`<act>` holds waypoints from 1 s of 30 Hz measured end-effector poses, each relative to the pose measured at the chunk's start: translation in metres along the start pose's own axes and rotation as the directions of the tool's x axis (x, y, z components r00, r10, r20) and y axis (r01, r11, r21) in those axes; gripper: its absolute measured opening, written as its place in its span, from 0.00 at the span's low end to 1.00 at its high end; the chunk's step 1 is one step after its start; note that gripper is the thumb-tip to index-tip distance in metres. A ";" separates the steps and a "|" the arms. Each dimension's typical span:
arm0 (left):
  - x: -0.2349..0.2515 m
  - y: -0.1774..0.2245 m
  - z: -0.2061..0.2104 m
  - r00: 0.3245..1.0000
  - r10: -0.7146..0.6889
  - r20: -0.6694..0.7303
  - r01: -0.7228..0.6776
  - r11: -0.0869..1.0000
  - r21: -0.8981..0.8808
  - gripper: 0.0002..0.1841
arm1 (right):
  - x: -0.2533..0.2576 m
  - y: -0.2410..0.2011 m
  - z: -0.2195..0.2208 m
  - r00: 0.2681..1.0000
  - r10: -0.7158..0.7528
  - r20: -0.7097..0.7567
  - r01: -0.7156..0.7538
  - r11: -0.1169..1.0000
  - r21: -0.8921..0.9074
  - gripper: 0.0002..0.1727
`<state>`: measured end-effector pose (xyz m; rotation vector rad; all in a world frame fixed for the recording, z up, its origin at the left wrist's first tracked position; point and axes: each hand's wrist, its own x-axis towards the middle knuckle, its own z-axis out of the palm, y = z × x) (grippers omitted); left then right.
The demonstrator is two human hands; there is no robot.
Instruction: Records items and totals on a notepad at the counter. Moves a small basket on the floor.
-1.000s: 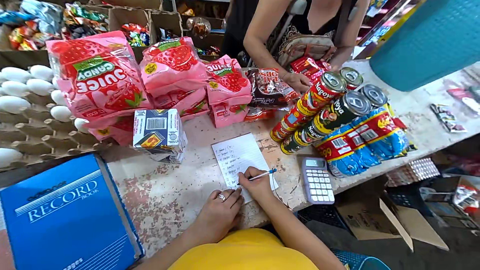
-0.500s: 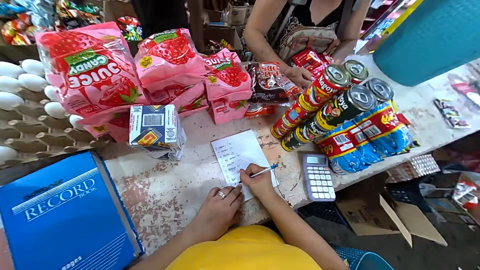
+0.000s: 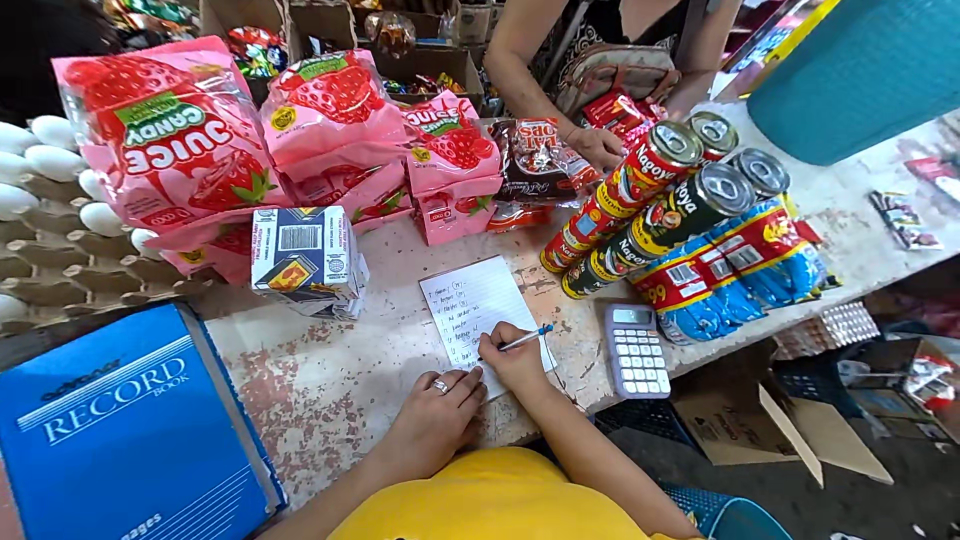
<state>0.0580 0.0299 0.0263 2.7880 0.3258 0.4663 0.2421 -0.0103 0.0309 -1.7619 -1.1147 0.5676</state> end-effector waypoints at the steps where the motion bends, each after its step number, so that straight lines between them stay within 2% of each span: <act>1: 0.000 0.000 0.000 1.000 0.004 -0.006 -0.004 1.000 -0.009 0.18 | 0.001 -0.001 -0.002 1.000 0.004 0.024 -0.004 1.000 0.010 0.18; 5: -0.001 0.000 0.000 0.998 0.064 -0.022 -0.064 0.998 0.004 0.15 | 0.005 -0.001 -0.015 0.998 0.058 -0.013 -0.055 0.986 0.158 0.18; 7: -0.002 -0.001 0.002 0.992 0.113 -0.058 -0.112 0.994 0.009 0.15 | 0.005 0.004 -0.019 0.997 0.068 -0.029 -0.062 0.983 0.172 0.18; 10: 0.000 -0.001 0.007 0.982 0.179 -0.066 -0.184 0.980 -0.079 0.15 | 0.001 0.009 -0.016 1.000 0.016 -0.026 -0.011 0.988 0.155 0.18; 13: 0.000 -0.002 0.009 0.987 0.161 -0.005 -0.159 0.974 -0.164 0.17 | 0.001 0.009 -0.015 0.999 0.001 -0.035 0.004 0.990 0.141 0.17; 17: 0.000 -0.002 0.006 0.990 0.132 0.058 -0.120 0.976 -0.181 0.19 | 0.002 0.009 -0.015 0.999 0.010 -0.039 -0.005 0.992 0.129 0.18; 22: 0.000 -0.002 0.006 0.989 0.133 0.065 -0.120 0.977 -0.179 0.20 | 0.000 0.007 -0.015 1.000 0.026 -0.008 -0.026 1.000 0.014 0.18; 30: 0.000 -0.001 0.006 0.989 0.130 0.072 -0.116 0.978 -0.175 0.20 | 0.001 0.010 -0.014 0.999 -0.016 -0.041 0.019 0.997 0.074 0.18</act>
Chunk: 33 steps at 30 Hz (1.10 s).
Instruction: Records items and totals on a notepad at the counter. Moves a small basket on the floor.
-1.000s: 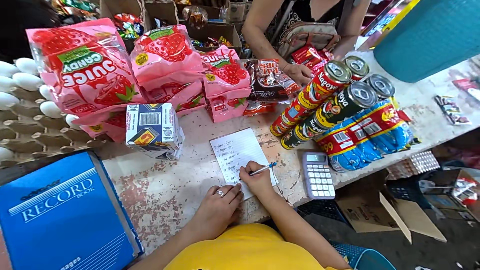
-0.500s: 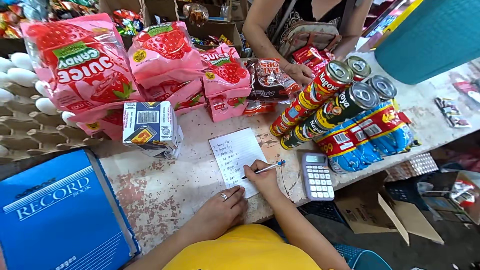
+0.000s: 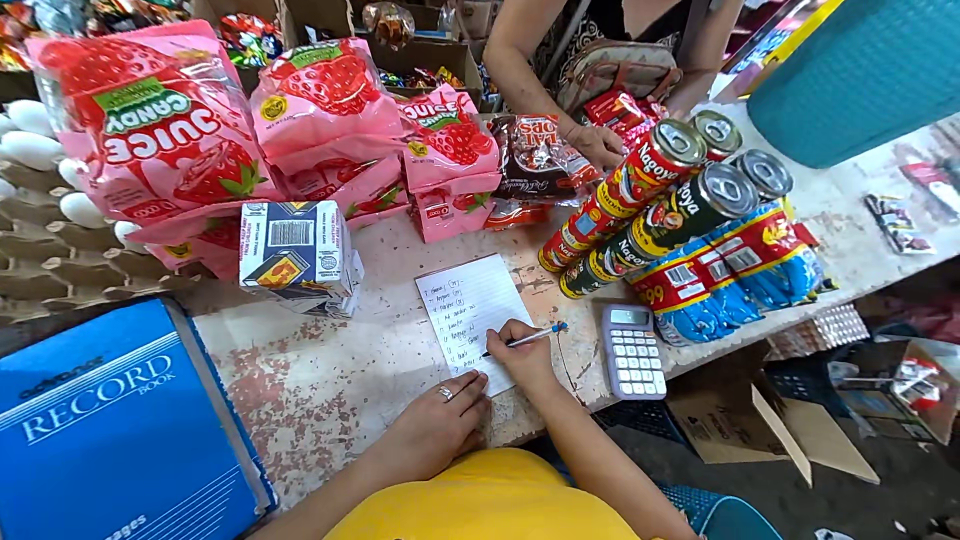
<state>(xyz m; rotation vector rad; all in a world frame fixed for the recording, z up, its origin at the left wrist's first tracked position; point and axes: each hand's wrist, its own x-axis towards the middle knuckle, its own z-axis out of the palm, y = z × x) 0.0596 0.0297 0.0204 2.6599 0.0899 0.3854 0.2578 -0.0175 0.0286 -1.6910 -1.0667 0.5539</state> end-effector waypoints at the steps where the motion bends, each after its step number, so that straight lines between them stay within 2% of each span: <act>1: 0.000 0.000 0.000 1.000 -0.002 0.005 0.002 1.000 -0.002 0.20 | 0.000 0.000 0.000 1.000 -0.006 0.001 0.006 1.000 0.003 0.18; 7: 0.000 0.000 0.000 1.000 0.000 0.000 0.000 1.000 0.023 0.20 | 0.000 0.000 0.001 1.000 -0.001 -0.021 0.002 1.000 0.024 0.18; 11: 0.000 0.002 -0.001 1.000 -0.016 0.012 0.016 1.000 -0.016 0.20 | -0.003 -0.003 0.000 0.999 0.011 0.039 -0.009 0.997 -0.071 0.18; 15: 0.001 0.001 -0.002 1.000 -0.017 0.007 0.017 1.000 -0.019 0.20 | -0.001 0.001 0.000 1.000 -0.022 -0.020 0.022 0.999 -0.025 0.18; 18: 0.000 0.001 -0.002 1.000 -0.012 0.012 0.012 1.000 -0.016 0.20 | 0.000 -0.001 -0.003 0.999 0.015 0.042 -0.012 0.997 -0.070 0.19; 23: 0.002 0.001 -0.003 1.000 -0.005 0.008 0.005 1.000 -0.008 0.19 | 0.017 -0.010 0.000 0.993 0.096 0.074 -0.101 0.992 0.076 0.17; 33: 0.001 -0.001 -0.002 1.000 -0.004 -0.008 0.004 1.000 -0.008 0.20 | 0.016 -0.003 0.006 0.995 0.077 0.058 -0.079 0.997 0.027 0.19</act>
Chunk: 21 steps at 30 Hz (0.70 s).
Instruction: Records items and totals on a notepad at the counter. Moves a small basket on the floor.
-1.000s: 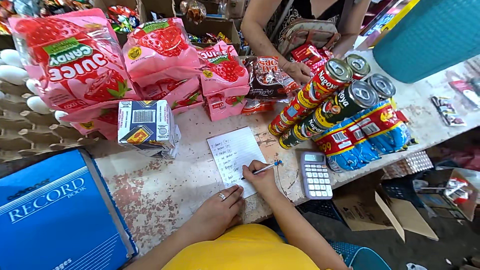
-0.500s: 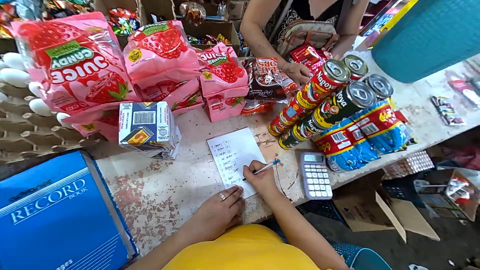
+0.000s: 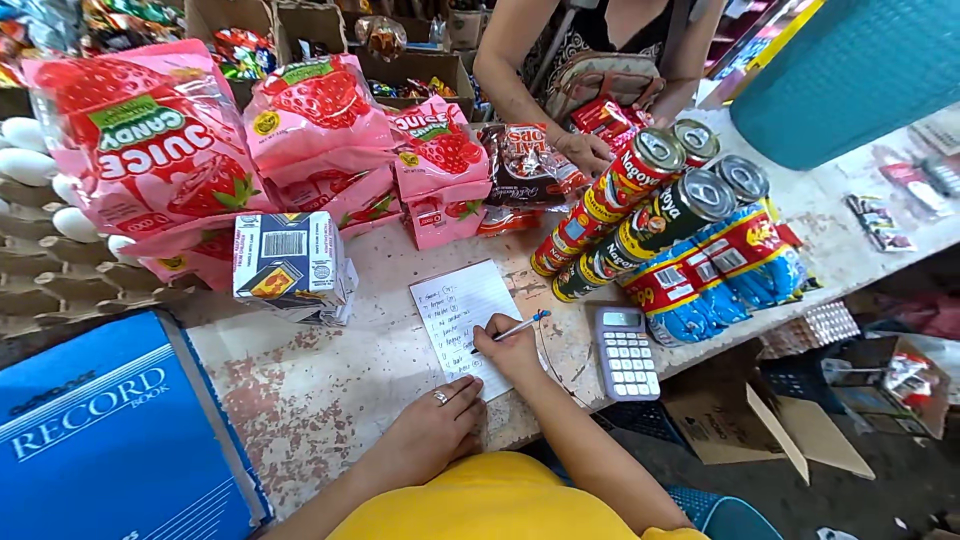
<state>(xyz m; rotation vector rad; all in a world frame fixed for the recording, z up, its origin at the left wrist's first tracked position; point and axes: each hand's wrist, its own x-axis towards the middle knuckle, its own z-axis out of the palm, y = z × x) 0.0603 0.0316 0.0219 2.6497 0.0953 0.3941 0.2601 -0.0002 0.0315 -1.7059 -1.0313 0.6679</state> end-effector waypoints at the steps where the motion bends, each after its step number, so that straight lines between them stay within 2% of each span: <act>1: 0.000 0.000 0.000 1.000 -0.002 0.001 0.002 1.000 -0.001 0.20 | 0.000 0.001 0.001 1.000 -0.001 0.000 0.001 1.000 -0.015 0.19; 11: -0.001 0.000 0.001 1.000 -0.006 -0.003 0.006 1.000 -0.009 0.20 | 0.000 0.000 0.002 1.000 -0.025 -0.016 0.022 0.992 -0.123 0.17; 21: -0.001 0.000 0.001 1.000 0.000 -0.008 0.000 1.000 0.005 0.20 | 0.000 0.001 0.002 0.999 -0.040 -0.024 0.037 0.992 -0.119 0.18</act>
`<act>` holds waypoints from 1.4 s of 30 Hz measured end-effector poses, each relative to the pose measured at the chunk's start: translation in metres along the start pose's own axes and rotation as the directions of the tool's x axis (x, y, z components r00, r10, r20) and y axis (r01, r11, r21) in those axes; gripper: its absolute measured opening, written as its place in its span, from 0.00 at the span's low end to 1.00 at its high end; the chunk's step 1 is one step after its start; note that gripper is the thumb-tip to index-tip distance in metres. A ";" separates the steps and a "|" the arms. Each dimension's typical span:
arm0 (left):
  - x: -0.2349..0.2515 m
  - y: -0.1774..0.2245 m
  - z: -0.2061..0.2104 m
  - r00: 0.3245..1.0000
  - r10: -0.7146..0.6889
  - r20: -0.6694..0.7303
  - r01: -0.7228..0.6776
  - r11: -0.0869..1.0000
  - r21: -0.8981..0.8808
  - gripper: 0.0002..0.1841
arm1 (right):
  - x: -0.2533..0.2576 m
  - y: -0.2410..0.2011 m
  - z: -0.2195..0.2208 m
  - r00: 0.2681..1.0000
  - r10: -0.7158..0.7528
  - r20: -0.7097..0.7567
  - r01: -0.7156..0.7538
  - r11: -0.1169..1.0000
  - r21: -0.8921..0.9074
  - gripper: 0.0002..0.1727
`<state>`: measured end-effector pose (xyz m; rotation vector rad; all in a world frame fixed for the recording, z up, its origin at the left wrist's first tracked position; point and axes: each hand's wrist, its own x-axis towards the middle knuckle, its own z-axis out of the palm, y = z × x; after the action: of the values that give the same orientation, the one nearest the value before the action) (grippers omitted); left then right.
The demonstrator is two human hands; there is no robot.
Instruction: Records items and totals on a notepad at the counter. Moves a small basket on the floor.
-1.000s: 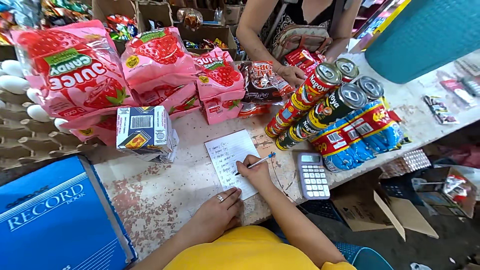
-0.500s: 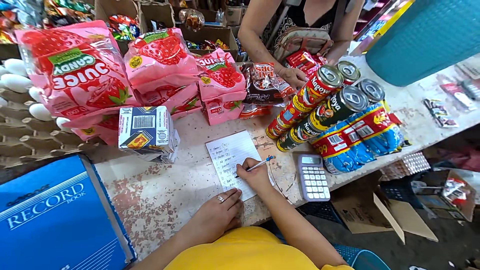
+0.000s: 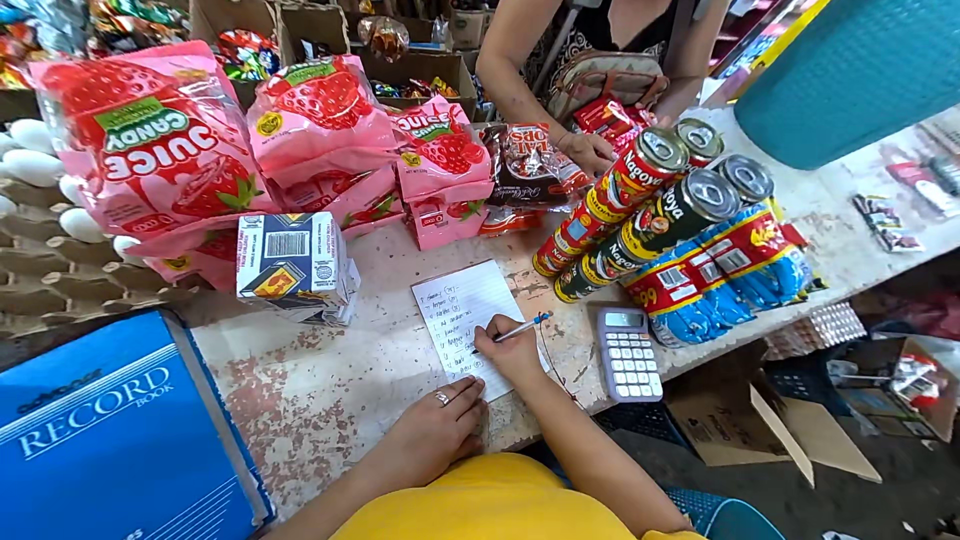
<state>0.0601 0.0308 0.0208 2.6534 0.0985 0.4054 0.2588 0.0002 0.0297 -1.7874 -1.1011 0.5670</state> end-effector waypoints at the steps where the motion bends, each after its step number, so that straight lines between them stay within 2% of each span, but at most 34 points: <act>1: 0.000 0.000 0.000 1.000 -0.004 0.007 0.004 1.000 -0.002 0.20 | 0.000 0.000 0.000 1.000 -0.001 -0.001 0.001 1.000 -0.002 0.18; 8: 0.000 0.001 -0.001 1.000 -0.011 0.019 0.011 1.000 0.006 0.20 | 0.001 -0.002 -0.001 1.000 0.021 0.018 -0.023 0.991 0.133 0.18; 16: 0.000 0.001 0.000 1.000 -0.013 0.016 0.013 1.000 -0.001 0.20 | -0.001 -0.003 -0.001 0.999 0.017 0.052 -0.018 1.000 0.011 0.18; 21: 0.000 0.000 0.000 1.000 -0.011 0.015 0.011 1.000 -0.012 0.19 | 0.001 -0.003 0.000 0.999 0.043 -0.005 -0.042 0.986 0.163 0.18; 31: 0.000 0.000 0.001 1.000 -0.008 0.008 0.008 1.000 -0.004 0.19 | -0.001 -0.002 0.001 0.999 0.033 0.004 -0.034 0.998 0.045 0.19; 42: 0.000 0.000 0.000 1.000 0.001 0.006 -0.001 1.000 0.000 0.20 | -0.001 0.000 0.000 1.000 0.012 -0.018 -0.011 0.998 0.055 0.19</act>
<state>0.0601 0.0305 0.0209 2.6546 0.0948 0.3984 0.2578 -0.0009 0.0295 -1.7496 -1.0538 0.5819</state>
